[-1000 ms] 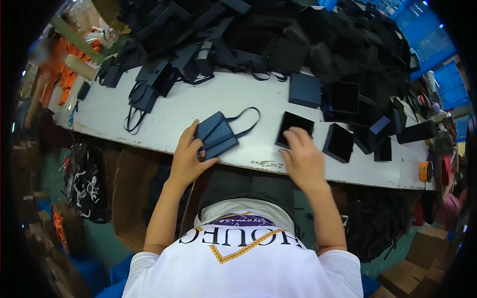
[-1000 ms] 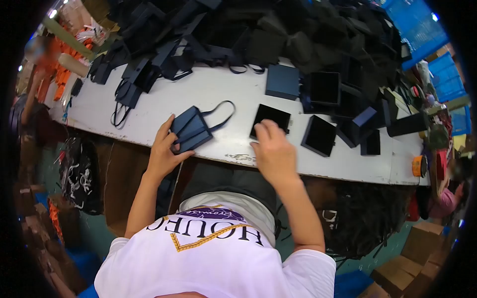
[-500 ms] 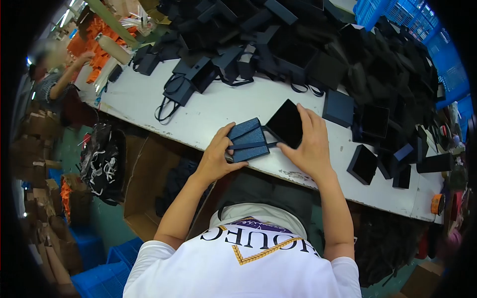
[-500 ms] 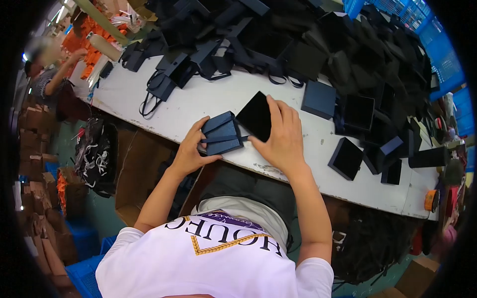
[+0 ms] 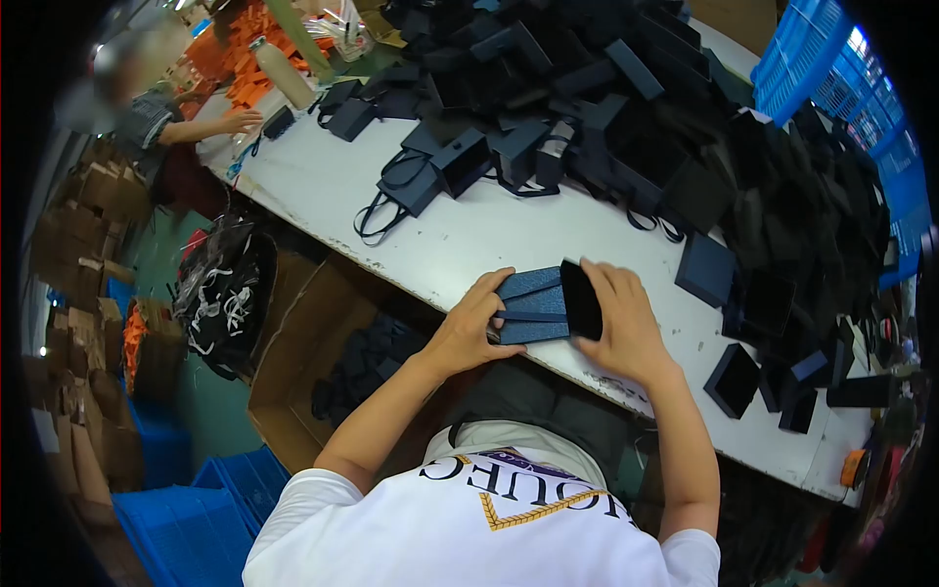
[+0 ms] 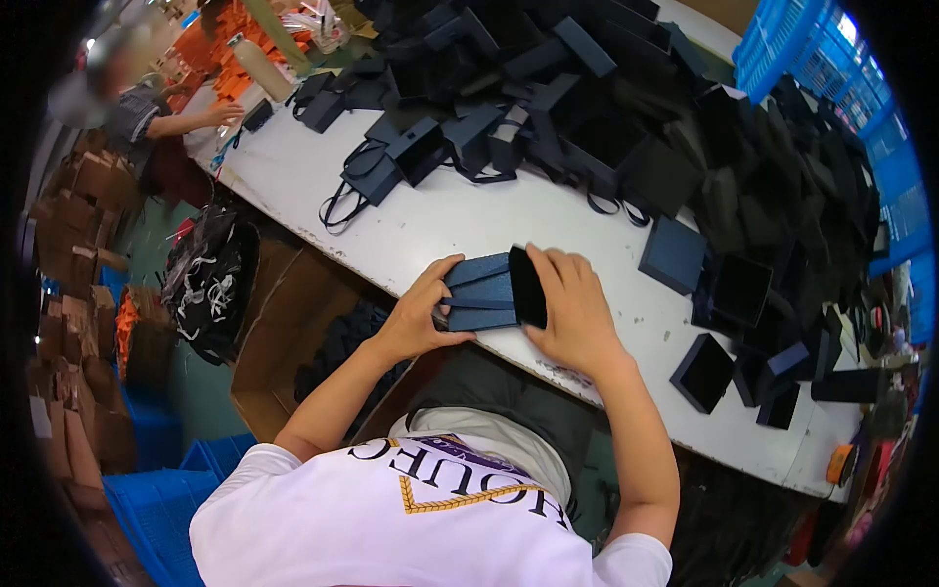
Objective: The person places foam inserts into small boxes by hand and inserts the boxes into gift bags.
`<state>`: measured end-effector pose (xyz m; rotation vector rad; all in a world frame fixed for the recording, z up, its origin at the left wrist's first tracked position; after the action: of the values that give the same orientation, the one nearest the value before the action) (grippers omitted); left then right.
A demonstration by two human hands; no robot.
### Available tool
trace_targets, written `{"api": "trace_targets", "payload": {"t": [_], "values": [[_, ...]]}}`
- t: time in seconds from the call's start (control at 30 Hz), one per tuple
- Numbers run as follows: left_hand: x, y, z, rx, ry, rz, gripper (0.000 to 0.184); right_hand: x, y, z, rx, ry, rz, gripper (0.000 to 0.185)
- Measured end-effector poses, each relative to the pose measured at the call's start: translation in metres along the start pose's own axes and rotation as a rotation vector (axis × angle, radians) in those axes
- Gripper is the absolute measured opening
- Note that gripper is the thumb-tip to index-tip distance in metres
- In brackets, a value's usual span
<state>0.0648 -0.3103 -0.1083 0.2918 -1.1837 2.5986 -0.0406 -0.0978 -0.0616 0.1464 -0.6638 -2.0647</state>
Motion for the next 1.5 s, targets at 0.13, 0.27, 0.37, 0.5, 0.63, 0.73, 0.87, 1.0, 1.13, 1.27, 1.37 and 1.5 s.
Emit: {"api": "trace_targets", "payload": {"t": [0.13,0.27,0.37,0.5,0.63,0.73,0.87,1.0,1.13,1.27,1.37,1.5], "values": [[-0.004,0.003,0.004,-0.056,0.066,0.024,0.063,-0.008,0.004,0.013,0.071,0.131,0.023,0.093],[-0.01,-0.001,0.002,-0.14,0.256,0.097,0.065,-0.019,0.004,0.014,0.188,0.298,0.079,0.097],[-0.014,-0.01,0.001,-0.111,0.301,0.047,0.067,-0.025,0.01,0.012,0.234,0.314,0.076,0.099],[-0.017,-0.01,-0.017,-0.028,0.199,-0.083,0.068,-0.033,0.012,-0.032,0.23,0.149,0.049,0.105],[-0.024,-0.012,-0.032,-0.027,0.099,-0.028,0.069,-0.001,0.029,-0.075,0.395,-0.087,0.07,0.108],[-0.021,-0.011,-0.015,-0.03,0.04,0.012,0.068,0.015,0.031,-0.093,0.926,-0.158,-0.01,0.098],[-0.067,-0.013,0.026,0.137,-0.101,0.155,0.077,0.011,0.04,-0.068,0.863,-0.181,-0.042,0.085],[-0.142,-0.008,0.08,0.424,-0.261,0.611,0.109,-0.028,0.002,-0.042,0.575,-0.329,-0.195,0.068],[-0.091,-0.012,0.1,0.644,-0.233,0.499,0.1,-0.041,-0.011,-0.06,0.384,-0.396,-0.236,0.058],[0.036,0.023,0.09,0.545,-0.343,0.179,0.065,-0.042,-0.013,-0.064,0.361,-0.413,-0.199,0.047],[0.118,0.062,0.074,0.668,-0.391,0.225,0.056,-0.049,-0.018,-0.074,0.28,-0.428,-0.175,0.043],[0.166,0.098,0.063,0.729,-0.302,0.385,0.019,-0.047,-0.007,-0.062,0.192,-0.441,-0.144,0.037]]}}
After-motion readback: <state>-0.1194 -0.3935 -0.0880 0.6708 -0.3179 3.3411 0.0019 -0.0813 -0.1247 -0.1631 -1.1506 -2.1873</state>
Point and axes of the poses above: each hand's wrist, its own x-axis towards the middle knuckle, its own z-axis out of the back of the hand, y = z × x, the point moved 4 cm from there along x, towards the middle knuckle, and after that the axes turned 6 degrees about y, right-handed, at the moved point
